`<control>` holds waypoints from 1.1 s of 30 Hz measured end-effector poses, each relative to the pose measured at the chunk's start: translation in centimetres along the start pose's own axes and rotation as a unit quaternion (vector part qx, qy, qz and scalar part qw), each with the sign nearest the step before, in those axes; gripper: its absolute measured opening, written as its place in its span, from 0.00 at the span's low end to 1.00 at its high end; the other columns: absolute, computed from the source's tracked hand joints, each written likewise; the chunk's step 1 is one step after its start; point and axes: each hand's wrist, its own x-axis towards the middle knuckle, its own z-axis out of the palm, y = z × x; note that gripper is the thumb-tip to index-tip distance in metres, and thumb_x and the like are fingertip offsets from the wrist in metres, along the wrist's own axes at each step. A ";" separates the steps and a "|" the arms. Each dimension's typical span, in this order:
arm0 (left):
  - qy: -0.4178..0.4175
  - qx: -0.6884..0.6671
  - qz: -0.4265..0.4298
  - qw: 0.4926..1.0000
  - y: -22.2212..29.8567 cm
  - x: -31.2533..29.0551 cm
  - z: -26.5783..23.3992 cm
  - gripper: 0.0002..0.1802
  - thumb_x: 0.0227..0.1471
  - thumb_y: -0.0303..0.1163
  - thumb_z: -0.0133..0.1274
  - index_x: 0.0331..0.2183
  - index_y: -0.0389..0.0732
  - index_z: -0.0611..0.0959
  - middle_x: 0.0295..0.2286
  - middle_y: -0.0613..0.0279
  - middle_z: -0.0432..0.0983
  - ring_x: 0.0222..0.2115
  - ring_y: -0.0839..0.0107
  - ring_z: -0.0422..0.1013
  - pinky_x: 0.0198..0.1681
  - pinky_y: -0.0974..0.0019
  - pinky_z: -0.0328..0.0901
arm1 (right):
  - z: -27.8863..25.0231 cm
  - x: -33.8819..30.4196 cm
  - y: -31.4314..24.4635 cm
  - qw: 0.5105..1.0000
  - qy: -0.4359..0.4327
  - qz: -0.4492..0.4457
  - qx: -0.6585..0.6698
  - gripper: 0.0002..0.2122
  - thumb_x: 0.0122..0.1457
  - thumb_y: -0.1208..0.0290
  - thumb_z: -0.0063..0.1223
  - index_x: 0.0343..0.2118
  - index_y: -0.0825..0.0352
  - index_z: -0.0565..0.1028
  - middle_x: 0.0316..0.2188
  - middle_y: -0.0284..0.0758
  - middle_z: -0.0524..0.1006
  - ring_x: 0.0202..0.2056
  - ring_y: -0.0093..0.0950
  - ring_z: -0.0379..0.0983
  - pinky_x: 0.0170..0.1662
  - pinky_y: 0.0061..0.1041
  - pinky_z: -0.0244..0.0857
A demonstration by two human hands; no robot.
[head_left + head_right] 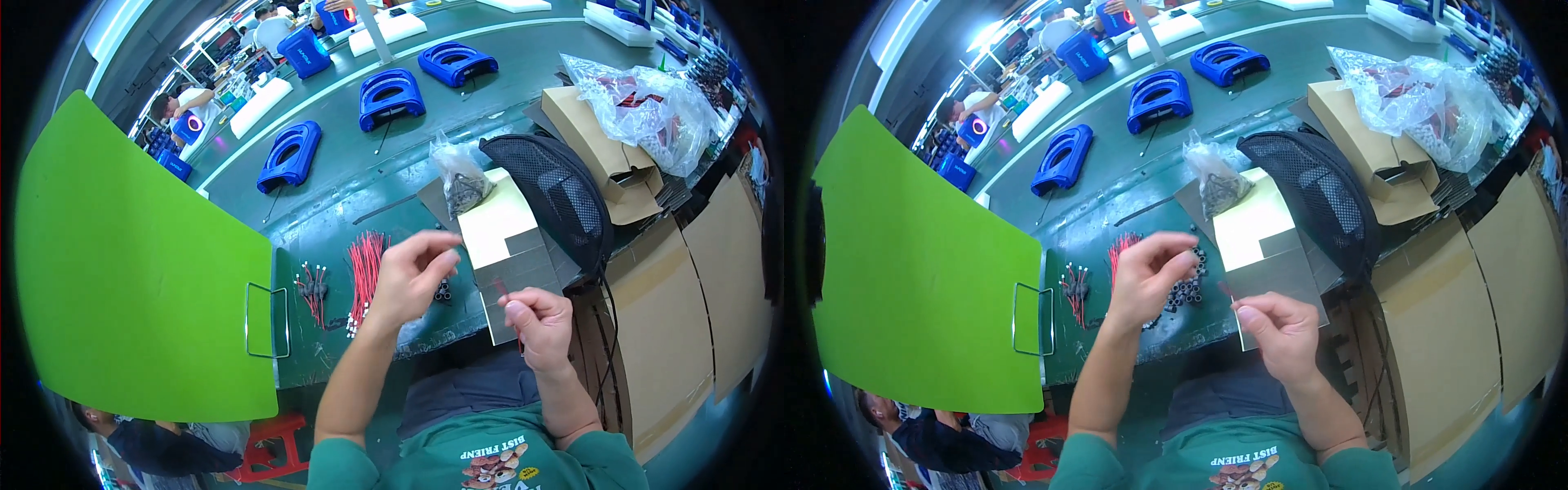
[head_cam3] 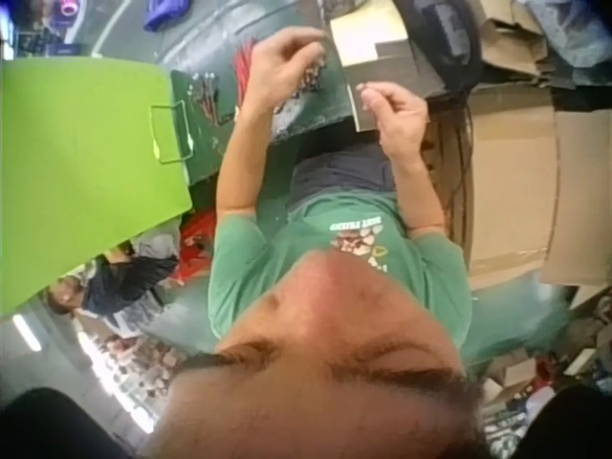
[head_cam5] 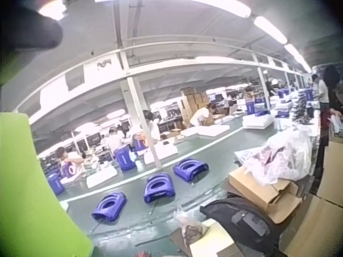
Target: The person assembles small electronic wire harnesses by hand, attaching connectors and rubber sleeves to them.
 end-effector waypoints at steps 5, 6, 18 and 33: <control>0.099 -0.329 -0.003 0.939 -2.0 -5.3 0.5 0.07 0.46 0.23 0.52 0.31 0.31 0.76 0.27 0.54 0.75 0.24 0.72 0.72 0.29 0.72 0.69 | 1.6 -0.3 1.0 0.992 -0.107 0.002 -0.073 0.03 0.48 0.78 0.54 0.22 0.72 0.76 0.17 0.29 0.72 0.19 0.13 0.63 0.21 0.12 0.55; 0.105 -0.329 -0.004 0.938 -2.2 -5.9 0.7 0.07 0.46 0.23 0.52 0.31 0.31 0.76 0.27 0.54 0.75 0.24 0.72 0.72 0.29 0.72 0.69 | 1.8 -0.4 1.1 0.987 -0.126 0.007 -0.101 0.03 0.48 0.78 0.54 0.22 0.72 0.76 0.17 0.28 0.72 0.18 0.12 0.62 0.20 0.13 0.55; 0.128 -0.389 0.022 0.912 -2.6 -8.5 1.1 0.09 0.51 0.25 0.47 0.35 0.31 0.74 0.29 0.52 0.75 0.31 0.69 0.72 0.35 0.68 0.69 | 3.0 -1.2 2.0 0.984 -0.116 0.033 -0.131 0.05 0.49 0.77 0.54 0.21 0.72 0.75 0.16 0.25 0.72 0.18 0.09 0.61 0.19 0.10 0.53; 0.131 -0.465 -0.008 0.875 -2.8 -8.7 0.3 0.10 0.54 0.30 0.43 0.33 0.33 0.75 0.27 0.54 0.74 0.17 0.78 0.67 0.19 0.78 0.63 | 3.5 -1.3 1.9 0.959 -0.209 0.138 -0.130 0.06 0.51 0.76 0.52 0.30 0.74 0.75 0.20 0.28 0.74 0.22 0.12 0.66 0.24 0.11 0.60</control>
